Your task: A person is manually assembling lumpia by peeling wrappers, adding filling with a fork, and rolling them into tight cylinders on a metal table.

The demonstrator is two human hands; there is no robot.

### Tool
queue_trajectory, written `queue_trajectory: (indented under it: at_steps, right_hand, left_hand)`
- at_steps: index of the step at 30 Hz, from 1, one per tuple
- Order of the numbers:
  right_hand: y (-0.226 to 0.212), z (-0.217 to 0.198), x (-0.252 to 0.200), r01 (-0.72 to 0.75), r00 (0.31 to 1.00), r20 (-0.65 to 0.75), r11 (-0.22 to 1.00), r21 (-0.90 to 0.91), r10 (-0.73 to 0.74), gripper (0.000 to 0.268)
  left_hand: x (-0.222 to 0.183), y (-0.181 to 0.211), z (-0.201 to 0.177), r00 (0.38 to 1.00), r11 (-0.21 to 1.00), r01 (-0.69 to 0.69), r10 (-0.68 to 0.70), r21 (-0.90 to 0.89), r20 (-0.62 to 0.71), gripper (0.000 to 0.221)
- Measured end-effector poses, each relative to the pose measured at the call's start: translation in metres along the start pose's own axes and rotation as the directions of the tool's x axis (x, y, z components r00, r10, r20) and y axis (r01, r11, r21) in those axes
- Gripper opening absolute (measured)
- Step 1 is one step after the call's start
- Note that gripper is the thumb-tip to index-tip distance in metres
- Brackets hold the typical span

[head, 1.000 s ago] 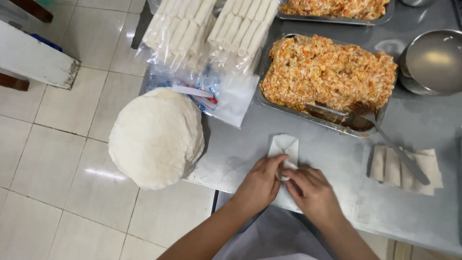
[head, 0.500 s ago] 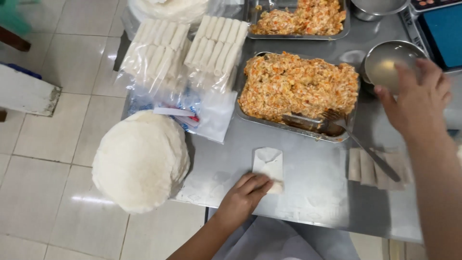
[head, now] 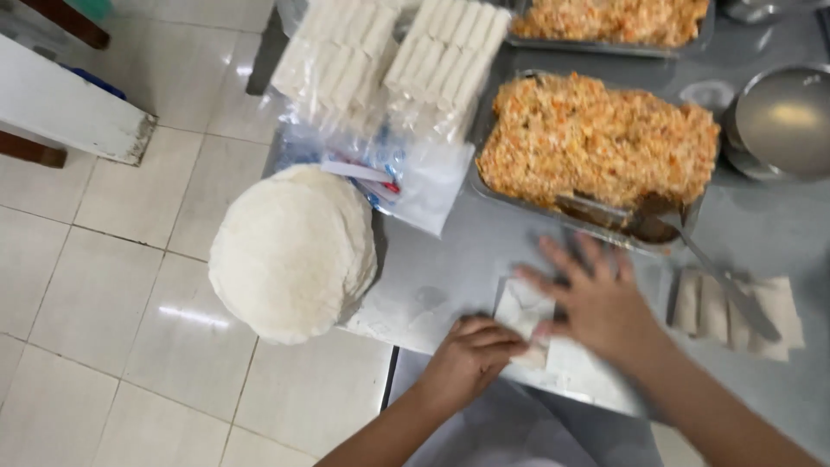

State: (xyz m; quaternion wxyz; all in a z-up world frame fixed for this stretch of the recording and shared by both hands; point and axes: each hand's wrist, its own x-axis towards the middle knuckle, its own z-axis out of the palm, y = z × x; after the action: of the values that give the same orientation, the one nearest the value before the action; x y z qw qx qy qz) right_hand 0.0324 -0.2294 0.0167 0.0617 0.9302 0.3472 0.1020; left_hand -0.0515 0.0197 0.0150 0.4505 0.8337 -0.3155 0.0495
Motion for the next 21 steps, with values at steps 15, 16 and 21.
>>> queue_trajectory:
  at_steps: [15, 16, 21]
  right_hand:
    - [-0.074, -0.006, -0.057, -0.279, 0.903, -0.073, 0.705, 0.652, 0.424, 0.021]
    - [-0.077, -0.004, -0.056, -0.291, 0.898, -0.066, 0.699, 0.653, 0.435, 0.021]
    - [-0.082, -0.007, -0.044, -0.259, 0.916, -0.136, 0.815, 0.518, 0.377, 0.032]
  left_hand:
    - [0.006, -0.026, -0.011, 0.998, 0.987, -0.069, 0.070, 0.145, -0.004, 0.027]
    - [0.013, -0.029, -0.010, 0.997, 0.988, -0.072, 0.071, 0.139, 0.009, 0.027]
    - [0.026, -0.025, -0.009, 0.998, 0.995, -0.003, 0.010, 0.096, -0.067, 0.015]
